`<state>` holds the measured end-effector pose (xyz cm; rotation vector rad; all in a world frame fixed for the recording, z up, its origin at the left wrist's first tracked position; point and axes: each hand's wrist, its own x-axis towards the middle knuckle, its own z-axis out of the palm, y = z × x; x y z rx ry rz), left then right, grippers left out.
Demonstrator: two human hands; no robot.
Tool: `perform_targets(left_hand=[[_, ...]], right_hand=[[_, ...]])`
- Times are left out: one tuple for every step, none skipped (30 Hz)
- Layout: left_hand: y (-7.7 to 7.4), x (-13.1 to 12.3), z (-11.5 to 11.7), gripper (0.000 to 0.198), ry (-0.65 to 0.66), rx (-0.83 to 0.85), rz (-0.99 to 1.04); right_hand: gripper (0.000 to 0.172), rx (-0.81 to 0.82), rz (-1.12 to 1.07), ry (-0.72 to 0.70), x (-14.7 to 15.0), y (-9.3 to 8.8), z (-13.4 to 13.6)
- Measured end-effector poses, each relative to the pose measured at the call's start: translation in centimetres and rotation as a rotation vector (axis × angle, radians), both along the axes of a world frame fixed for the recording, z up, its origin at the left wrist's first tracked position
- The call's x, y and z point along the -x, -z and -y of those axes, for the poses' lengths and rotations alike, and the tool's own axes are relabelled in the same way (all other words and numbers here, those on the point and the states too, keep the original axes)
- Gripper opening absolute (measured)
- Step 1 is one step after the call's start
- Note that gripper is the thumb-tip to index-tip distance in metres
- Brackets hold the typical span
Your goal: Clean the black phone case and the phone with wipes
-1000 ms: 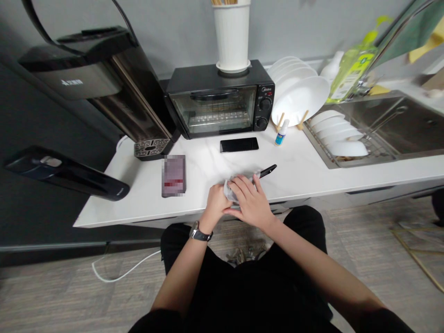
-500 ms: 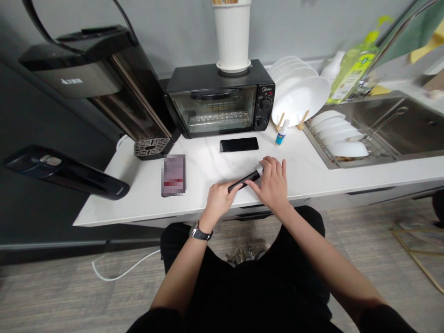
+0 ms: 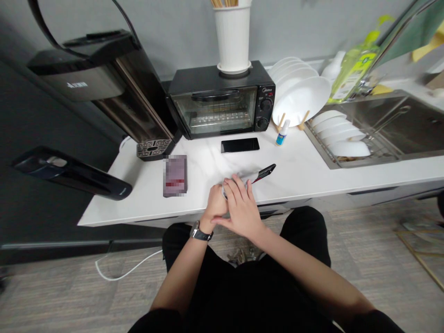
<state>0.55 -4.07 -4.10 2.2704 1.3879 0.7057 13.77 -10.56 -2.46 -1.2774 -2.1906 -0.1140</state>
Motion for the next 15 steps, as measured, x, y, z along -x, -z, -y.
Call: perform_targets(left_hand=[[0.0,0.0,0.0,0.009,0.000,0.003,-0.035],[-0.1,0.0,-0.1,0.011,-0.005,0.009,-0.078],[-0.2,-0.1,-0.1,0.012,-0.014,0.017,-0.122],[-0.4,-0.1,-0.1,0.013,-0.023,0.022,-0.145],[-0.6,-0.2,0.0,0.015,-0.028,0.022,-0.152],[-0.9,-0.3,0.1,0.016,-0.030,0.016,-0.144],[-1.1,-0.4,0.2,0.018,-0.025,0.007,-0.121],[-1.4,-0.5,0.4,0.021,-0.011,-0.004,-0.080],[-1.6,-0.5,0.5,0.023,0.008,-0.015,-0.024],[-1.8,-0.6,0.7,0.026,0.026,-0.021,0.035],[-1.9,-0.7,0.8,0.028,0.040,-0.024,0.086],[-2.1,-0.8,0.9,0.029,0.047,-0.023,0.123],[-2.1,-0.8,1.0,0.029,0.044,-0.021,0.144],[-2.2,-0.9,1.0,0.030,0.035,-0.018,0.155],[-2.2,-1.0,1.0,0.031,0.025,-0.014,0.159]], right_hand=[[0.093,-0.007,0.016,-0.025,-0.4,0.0,0.0],[0.089,-0.015,0.031,-0.048,-1.0,0.0,-0.2],[0.084,-0.025,0.043,-0.067,-1.7,0.0,-0.5],[0.080,-0.037,0.051,-0.075,-2.5,0.0,-0.8],[0.076,-0.053,0.055,-0.073,-3.2,0.0,-1.1],[0.073,-0.069,0.056,-0.060,-4.0,0.0,-1.5],[0.071,-0.085,0.054,-0.041,-4.8,0.0,-1.9],[0.070,-0.098,0.052,-0.017,-5.5,0.0,-2.3],[0.070,-0.111,0.050,0.009,-6.3,0.0,-2.7],[0.070,-0.124,0.048,0.034,-7.0,-0.1,-3.2],[0.070,-0.135,0.048,0.058,-7.8,-0.1,-3.6],[0.070,-0.143,0.049,0.081,-8.5,-0.1,-4.0],[0.070,-0.149,0.050,0.101,-9.2,-0.1,-4.3],[0.069,-0.150,0.050,0.120,-9.7,-0.1,-4.5],[0.067,-0.147,0.045,0.139,-10.1,-0.1,-4.6]])
